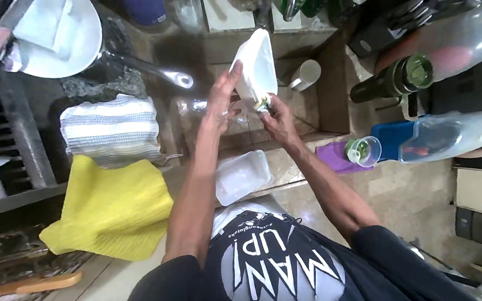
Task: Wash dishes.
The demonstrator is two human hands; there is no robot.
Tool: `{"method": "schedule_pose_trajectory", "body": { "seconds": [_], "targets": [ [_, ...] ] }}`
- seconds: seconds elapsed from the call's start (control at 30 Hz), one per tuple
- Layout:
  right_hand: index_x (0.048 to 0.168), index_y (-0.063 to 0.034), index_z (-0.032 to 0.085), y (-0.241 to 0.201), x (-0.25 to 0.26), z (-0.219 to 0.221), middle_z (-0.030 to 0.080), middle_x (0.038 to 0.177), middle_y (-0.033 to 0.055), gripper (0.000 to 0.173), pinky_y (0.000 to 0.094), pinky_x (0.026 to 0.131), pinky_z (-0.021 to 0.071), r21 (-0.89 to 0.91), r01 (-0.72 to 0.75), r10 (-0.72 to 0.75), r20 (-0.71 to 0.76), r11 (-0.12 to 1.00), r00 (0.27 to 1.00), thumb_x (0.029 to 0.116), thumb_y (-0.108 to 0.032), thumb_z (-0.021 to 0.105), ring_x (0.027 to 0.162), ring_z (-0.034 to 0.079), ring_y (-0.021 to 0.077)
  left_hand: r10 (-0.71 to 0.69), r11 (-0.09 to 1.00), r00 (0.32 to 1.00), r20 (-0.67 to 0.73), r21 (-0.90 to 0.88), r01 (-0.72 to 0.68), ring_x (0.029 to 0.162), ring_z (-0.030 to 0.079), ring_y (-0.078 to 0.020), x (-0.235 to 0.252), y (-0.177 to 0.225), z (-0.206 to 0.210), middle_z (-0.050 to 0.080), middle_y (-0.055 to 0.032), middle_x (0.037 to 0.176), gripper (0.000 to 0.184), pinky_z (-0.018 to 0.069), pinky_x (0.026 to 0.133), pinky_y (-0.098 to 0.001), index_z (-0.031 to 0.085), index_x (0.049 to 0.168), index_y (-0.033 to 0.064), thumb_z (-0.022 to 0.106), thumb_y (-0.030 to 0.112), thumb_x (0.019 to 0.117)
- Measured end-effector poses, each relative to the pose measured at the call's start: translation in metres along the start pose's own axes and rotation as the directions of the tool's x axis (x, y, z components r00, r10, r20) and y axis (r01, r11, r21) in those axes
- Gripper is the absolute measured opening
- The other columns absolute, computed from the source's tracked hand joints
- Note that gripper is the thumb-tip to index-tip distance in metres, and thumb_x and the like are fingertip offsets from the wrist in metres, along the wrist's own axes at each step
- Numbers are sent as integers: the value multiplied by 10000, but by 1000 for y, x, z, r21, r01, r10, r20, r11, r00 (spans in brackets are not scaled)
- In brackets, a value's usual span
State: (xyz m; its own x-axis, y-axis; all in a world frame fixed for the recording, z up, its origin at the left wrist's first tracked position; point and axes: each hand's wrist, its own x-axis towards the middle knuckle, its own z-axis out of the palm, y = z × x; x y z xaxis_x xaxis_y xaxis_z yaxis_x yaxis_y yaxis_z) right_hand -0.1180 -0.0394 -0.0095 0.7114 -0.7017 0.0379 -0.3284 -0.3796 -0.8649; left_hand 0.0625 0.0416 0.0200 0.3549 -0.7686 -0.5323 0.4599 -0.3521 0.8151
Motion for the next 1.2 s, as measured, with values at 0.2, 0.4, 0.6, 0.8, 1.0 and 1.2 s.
{"method": "schedule_pose_trajectory", "body": {
  "seconds": [0.2, 0.4, 0.6, 0.8, 1.0, 1.2],
  "targets": [
    [1175, 4, 627, -40, -7, 27, 654, 774, 42, 221, 252, 433, 486, 565, -208, 282, -45, 798, 958, 959, -41, 613, 505, 543, 82, 160, 878, 985, 58, -464, -115, 959, 668, -123, 22, -76, 21, 665, -30, 1106, 552, 591, 835, -337, 396, 1476, 190, 492, 490, 1023],
    [1333, 2, 612, -23, -9, 13, 720, 1048, 129, 381, 387, 819, 587, 130, -91, 58, 239, 987, 969, 978, -136, 605, 885, 696, 172, 242, 655, 959, 146, -754, -50, 850, 706, -133, 26, -90, 22, 720, -35, 936, 372, 614, 754, -342, 626, 1118, 153, 441, 467, 1040],
    [1409, -55, 584, -22, -11, -28, 666, 1311, 113, 560, 436, 1044, 502, 5, 116, -97, 583, 993, 806, 1029, -454, 486, 1194, 638, 181, 162, 742, 966, 203, -670, 17, 876, 716, -161, 12, -74, 20, 720, -50, 981, 371, 626, 760, -379, 580, 1191, 154, 623, 435, 953],
    [1317, -18, 639, -14, -10, -19, 708, 1165, 120, 352, 376, 921, 559, 71, -3, -31, 478, 997, 878, 1053, -213, 513, 1021, 683, 154, 286, 636, 937, 203, -771, -27, 845, 714, -124, 19, -89, 31, 729, -37, 938, 301, 619, 757, -331, 641, 1109, 145, 618, 411, 968],
    [1293, -72, 685, 6, 1, -47, 636, 1383, 116, 346, 553, 901, 560, -299, 423, -124, 675, 855, 727, 968, -113, 571, 1145, 677, 319, 93, 730, 970, 224, -678, 86, 971, 705, -184, 10, -86, 33, 710, -73, 1081, 387, 615, 830, -406, 580, 1274, 140, 494, 425, 1026],
    [1244, -25, 681, -23, -13, -36, 635, 1326, 135, 426, 435, 1026, 500, -106, -6, 65, 563, 994, 824, 1059, -278, 393, 1185, 624, 208, 155, 710, 971, 183, -704, 19, 842, 709, -110, 5, -80, 36, 726, -24, 950, 350, 616, 726, -304, 637, 1144, 152, 375, 369, 1064]
  ]
}}
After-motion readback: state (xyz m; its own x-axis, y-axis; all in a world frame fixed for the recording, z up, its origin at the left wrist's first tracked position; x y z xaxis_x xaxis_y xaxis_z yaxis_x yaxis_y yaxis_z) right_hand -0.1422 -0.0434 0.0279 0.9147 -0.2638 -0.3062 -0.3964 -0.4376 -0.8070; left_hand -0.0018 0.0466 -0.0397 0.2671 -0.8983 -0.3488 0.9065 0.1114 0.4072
